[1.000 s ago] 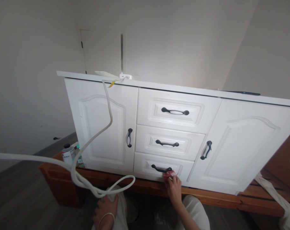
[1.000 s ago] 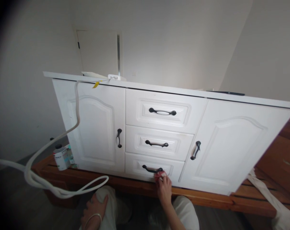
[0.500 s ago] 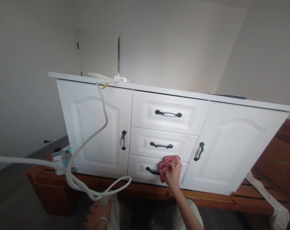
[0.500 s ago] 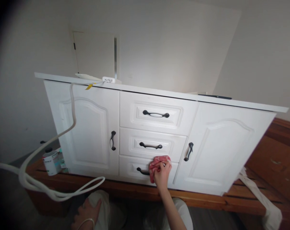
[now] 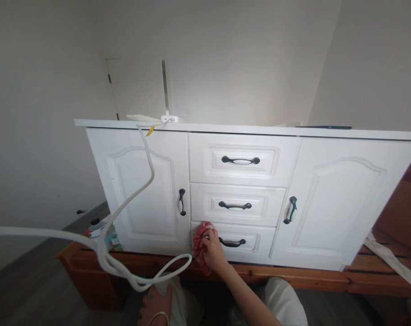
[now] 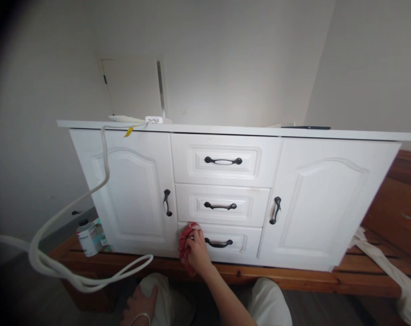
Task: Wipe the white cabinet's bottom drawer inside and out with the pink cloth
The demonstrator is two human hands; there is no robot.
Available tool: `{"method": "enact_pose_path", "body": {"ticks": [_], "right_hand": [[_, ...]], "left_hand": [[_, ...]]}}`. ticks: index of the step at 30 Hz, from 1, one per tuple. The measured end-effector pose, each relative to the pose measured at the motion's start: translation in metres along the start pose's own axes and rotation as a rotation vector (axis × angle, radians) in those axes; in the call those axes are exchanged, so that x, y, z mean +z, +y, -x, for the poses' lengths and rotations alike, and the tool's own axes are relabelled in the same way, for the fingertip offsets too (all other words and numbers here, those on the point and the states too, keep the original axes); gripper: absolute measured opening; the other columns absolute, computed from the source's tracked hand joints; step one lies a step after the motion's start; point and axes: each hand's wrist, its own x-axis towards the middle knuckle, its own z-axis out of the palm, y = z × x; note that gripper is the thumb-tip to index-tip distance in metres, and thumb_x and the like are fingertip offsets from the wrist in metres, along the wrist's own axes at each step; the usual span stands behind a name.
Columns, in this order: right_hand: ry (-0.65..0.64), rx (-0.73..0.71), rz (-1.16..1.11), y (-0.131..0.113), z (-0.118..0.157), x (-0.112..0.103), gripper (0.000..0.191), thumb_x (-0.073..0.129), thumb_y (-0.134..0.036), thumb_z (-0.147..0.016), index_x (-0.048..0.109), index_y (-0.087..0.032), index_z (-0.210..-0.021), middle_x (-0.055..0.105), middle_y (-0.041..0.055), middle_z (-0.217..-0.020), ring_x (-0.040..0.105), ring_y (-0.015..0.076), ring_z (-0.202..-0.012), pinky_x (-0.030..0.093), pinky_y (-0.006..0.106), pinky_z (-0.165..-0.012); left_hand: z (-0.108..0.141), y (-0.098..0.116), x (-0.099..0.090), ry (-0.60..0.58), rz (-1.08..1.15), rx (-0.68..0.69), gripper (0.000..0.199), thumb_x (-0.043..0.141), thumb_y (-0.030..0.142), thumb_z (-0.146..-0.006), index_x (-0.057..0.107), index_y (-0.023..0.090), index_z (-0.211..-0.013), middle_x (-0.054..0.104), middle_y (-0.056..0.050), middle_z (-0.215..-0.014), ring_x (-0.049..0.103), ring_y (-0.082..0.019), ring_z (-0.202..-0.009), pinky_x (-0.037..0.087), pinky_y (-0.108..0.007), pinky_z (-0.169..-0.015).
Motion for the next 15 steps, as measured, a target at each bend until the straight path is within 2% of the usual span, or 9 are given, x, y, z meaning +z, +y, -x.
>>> {"method": "enact_pose_path", "body": {"ticks": [2, 4, 6, 8, 10, 12, 15], "right_hand": [[0.046, 0.053, -0.053, 0.008, 0.035, -0.029, 0.039, 0.048, 0.005, -0.061, 0.069, -0.021, -0.081, 0.064, 0.009, -0.109, 0.055, 0.0272, -0.107, 0.052, 0.046, -0.095], [0.085, 0.16, -0.046, 0.024, 0.079, -0.067, 0.037, 0.047, 0.0, -0.063, 0.069, -0.023, -0.08, 0.066, 0.0094, -0.11, 0.058, 0.0289, -0.108, 0.052, 0.047, -0.096], [0.146, 0.289, 0.012, 0.048, 0.128, -0.11, 0.03, 0.05, -0.006, -0.064, 0.069, -0.024, -0.078, 0.069, 0.0101, -0.111, 0.06, 0.0308, -0.111, 0.052, 0.049, -0.099], [0.19, 0.398, 0.1, 0.078, 0.178, -0.15, 0.024, 0.054, -0.014, -0.063, 0.072, -0.026, -0.073, 0.071, 0.0103, -0.107, 0.063, 0.033, -0.107, 0.053, 0.049, -0.095], [0.19, 0.49, 0.186, 0.11, 0.225, -0.18, 0.021, 0.058, -0.022, -0.064, 0.076, -0.028, -0.072, 0.074, 0.0109, -0.104, 0.066, 0.0351, -0.104, 0.054, 0.05, -0.092], [0.162, 0.574, 0.249, 0.137, 0.268, -0.194, 0.017, 0.06, -0.03, -0.065, 0.077, -0.029, -0.069, 0.077, 0.0114, -0.1, 0.069, 0.0362, -0.098, 0.056, 0.051, -0.088], [0.099, 0.614, 0.292, 0.158, 0.315, -0.185, 0.021, 0.062, -0.04, -0.066, 0.08, -0.03, -0.071, 0.08, 0.0127, -0.101, 0.073, 0.0375, -0.095, 0.059, 0.052, -0.085]], "left_hand": [[0.002, 0.001, -0.002, -0.001, -0.01, -0.007, 0.082, 0.03, 0.07, -0.096, 0.054, 0.014, -0.151, 0.066, -0.026, -0.139, 0.069, -0.047, -0.123, 0.054, -0.058, -0.101], [0.004, 0.003, -0.003, 0.018, -0.03, 0.0, 0.077, 0.033, 0.067, -0.097, 0.056, 0.013, -0.148, 0.067, -0.025, -0.138, 0.07, -0.046, -0.12, 0.055, -0.057, -0.099], [0.006, 0.005, -0.004, 0.031, -0.049, 0.005, 0.075, 0.035, 0.066, -0.098, 0.057, 0.012, -0.145, 0.068, -0.025, -0.136, 0.07, -0.046, -0.118, 0.055, -0.057, -0.098], [0.007, 0.006, -0.004, 0.028, -0.054, 0.005, 0.076, 0.035, 0.067, -0.098, 0.057, 0.012, -0.145, 0.068, -0.025, -0.136, 0.07, -0.046, -0.119, 0.055, -0.056, -0.098], [0.008, 0.007, -0.004, 0.024, -0.054, 0.001, 0.077, 0.035, 0.068, -0.098, 0.056, 0.012, -0.146, 0.067, -0.026, -0.136, 0.07, -0.046, -0.121, 0.055, -0.055, -0.099], [0.01, 0.008, -0.002, 0.036, -0.061, 0.004, 0.077, 0.034, 0.067, -0.099, 0.054, 0.012, -0.148, 0.066, -0.026, -0.137, 0.069, -0.046, -0.122, 0.054, -0.056, -0.1], [0.011, 0.009, -0.001, 0.043, -0.069, 0.014, 0.077, 0.033, 0.067, -0.099, 0.053, 0.012, -0.15, 0.065, -0.026, -0.14, 0.068, -0.046, -0.123, 0.054, -0.056, -0.101]]}}
